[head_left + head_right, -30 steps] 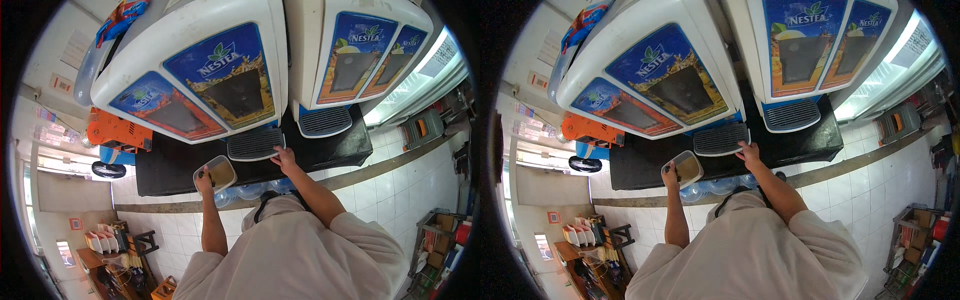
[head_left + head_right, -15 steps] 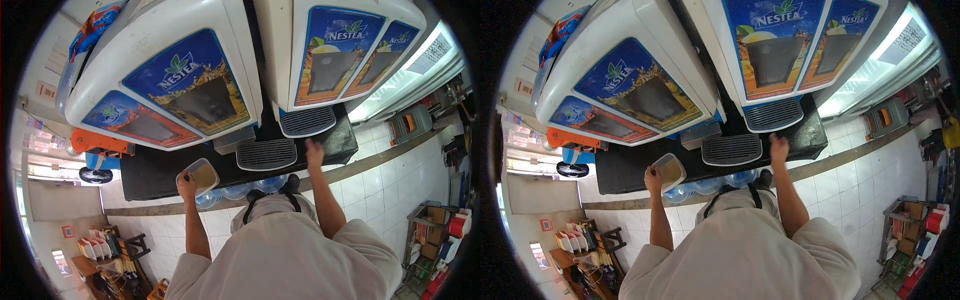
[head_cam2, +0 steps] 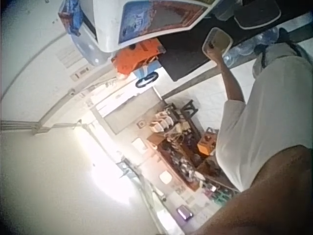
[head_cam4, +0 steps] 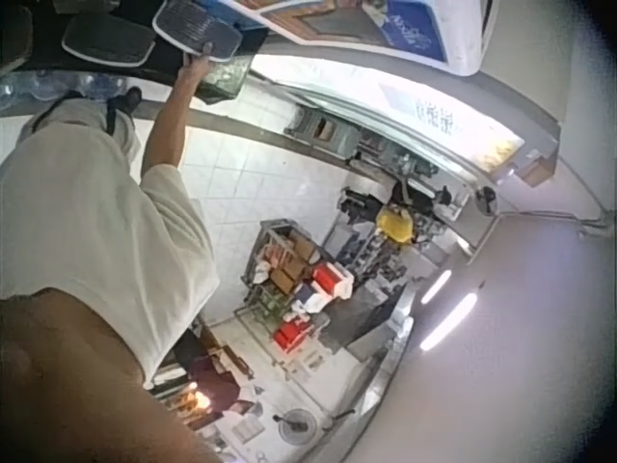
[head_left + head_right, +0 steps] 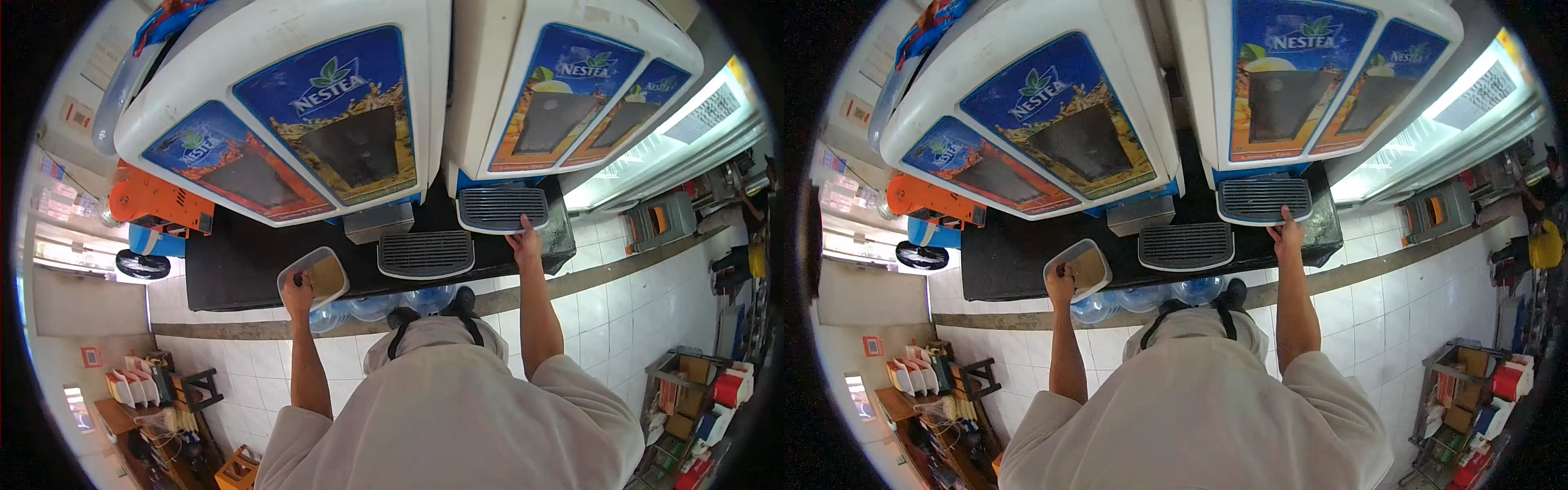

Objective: Cleaning the drip trays and exterior of a beverage dispenser station.

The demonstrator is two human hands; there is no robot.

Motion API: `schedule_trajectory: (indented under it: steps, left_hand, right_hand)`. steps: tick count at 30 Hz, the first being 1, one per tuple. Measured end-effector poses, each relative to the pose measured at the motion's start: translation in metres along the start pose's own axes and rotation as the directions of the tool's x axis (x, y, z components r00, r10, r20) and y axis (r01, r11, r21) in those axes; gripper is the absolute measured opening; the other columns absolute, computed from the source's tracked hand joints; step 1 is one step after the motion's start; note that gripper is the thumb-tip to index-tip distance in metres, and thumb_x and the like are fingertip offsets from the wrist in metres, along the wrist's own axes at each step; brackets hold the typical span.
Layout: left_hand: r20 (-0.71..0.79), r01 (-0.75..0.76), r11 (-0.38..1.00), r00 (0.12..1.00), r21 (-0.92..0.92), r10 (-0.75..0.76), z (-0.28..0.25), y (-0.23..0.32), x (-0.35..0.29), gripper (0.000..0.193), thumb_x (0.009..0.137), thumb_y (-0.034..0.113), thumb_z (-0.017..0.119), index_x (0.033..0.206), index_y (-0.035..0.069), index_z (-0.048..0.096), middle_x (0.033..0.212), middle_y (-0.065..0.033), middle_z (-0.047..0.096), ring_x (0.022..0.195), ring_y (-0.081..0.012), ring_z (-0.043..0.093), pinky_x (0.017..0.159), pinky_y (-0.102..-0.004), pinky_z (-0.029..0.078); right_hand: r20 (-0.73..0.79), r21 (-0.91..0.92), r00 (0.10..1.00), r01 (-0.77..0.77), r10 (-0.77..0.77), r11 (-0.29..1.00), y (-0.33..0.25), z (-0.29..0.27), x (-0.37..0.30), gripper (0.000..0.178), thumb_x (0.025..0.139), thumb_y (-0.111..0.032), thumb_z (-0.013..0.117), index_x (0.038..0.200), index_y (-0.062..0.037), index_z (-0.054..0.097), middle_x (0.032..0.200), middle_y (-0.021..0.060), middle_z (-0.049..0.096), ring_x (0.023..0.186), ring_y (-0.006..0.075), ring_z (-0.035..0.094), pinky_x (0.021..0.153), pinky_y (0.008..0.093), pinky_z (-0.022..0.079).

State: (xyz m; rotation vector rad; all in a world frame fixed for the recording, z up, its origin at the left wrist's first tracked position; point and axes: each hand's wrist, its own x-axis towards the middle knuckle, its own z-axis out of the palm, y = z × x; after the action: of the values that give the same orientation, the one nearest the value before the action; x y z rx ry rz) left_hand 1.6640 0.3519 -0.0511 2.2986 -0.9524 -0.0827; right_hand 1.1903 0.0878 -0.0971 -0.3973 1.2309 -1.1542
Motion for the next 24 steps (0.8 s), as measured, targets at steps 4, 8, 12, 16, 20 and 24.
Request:
schedule_trajectory:
  steps: [4,8,12,16,20,24]
  left_hand:
    - [0.082,0.136,0.989,0.988,-0.061,-0.131,-0.001,-0.025,-0.007,0.017,0.080,0.016,0.063,0.091,0.003,0.063,0.079,-0.0173,0.066,0.076,-0.0315,0.066,0.066,-0.0381,0.050]
    - [0.046,0.044,0.996,0.998,-0.072,-0.040,-0.006,0.005,-0.008,0.016,0.080,0.014,0.062,0.092,0.003,0.062,0.082,-0.0183,0.065,0.080,-0.0315,0.065,0.069,-0.0378,0.050]
    - [0.087,0.058,0.988,0.995,-0.144,-0.046,0.007,-0.025,-0.008,0.021,0.079,0.015,0.063,0.096,0.003,0.061,0.086,-0.0185,0.065,0.081,-0.0325,0.065,0.071,-0.0384,0.050]
    - [0.099,0.132,0.974,0.988,-0.182,-0.115,0.007,-0.043,-0.007,0.026,0.078,0.015,0.064,0.100,0.002,0.060,0.088,-0.0185,0.065,0.083,-0.0339,0.064,0.072,-0.0384,0.049]
    - [0.124,0.209,0.941,0.976,-0.265,-0.182,0.000,-0.042,0.001,0.025,0.079,0.017,0.064,0.100,0.003,0.061,0.088,-0.0185,0.065,0.083,-0.0327,0.064,0.073,-0.0371,0.049]
    - [0.112,0.216,0.934,0.975,-0.286,-0.191,-0.010,-0.028,0.010,0.025,0.079,0.019,0.063,0.099,0.005,0.061,0.088,-0.0183,0.065,0.082,-0.0325,0.064,0.072,-0.0369,0.049]
  right_hand:
    - [-0.006,0.038,1.000,-0.013,0.013,0.999,-0.014,0.012,-0.039,0.044,0.080,-0.031,0.070,0.112,-0.0058,0.054,0.104,0.0069,0.060,0.090,0.0184,0.060,0.073,0.0349,0.053]
    - [0.008,-0.046,0.996,0.089,-0.088,0.995,-0.028,0.013,-0.071,0.041,0.079,-0.028,0.071,0.104,0.0012,0.055,0.096,0.0105,0.062,0.082,0.0198,0.063,0.067,0.0322,0.056]
    - [0.083,-0.085,0.997,0.011,-0.004,0.996,-0.033,0.051,-0.133,0.038,0.080,-0.027,0.069,0.103,0.0000,0.056,0.095,0.0098,0.062,0.083,0.0192,0.063,0.069,0.0317,0.055]
    - [0.164,-0.114,0.979,-0.107,0.125,0.988,0.006,0.083,-0.174,0.037,0.081,-0.028,0.068,0.104,-0.0011,0.056,0.093,0.0086,0.062,0.082,0.0188,0.063,0.070,0.0321,0.055]
    - [0.281,-0.097,0.928,-0.227,0.246,0.969,0.055,0.125,-0.205,0.035,0.082,-0.028,0.067,0.105,-0.0039,0.056,0.097,0.0069,0.061,0.086,0.0185,0.061,0.072,0.0326,0.054]
    - [0.348,-0.104,0.899,-0.246,0.267,0.964,0.103,0.169,-0.212,0.037,0.080,-0.022,0.070,0.109,-0.0058,0.052,0.103,0.0052,0.059,0.091,0.0174,0.059,0.073,0.0323,0.053]
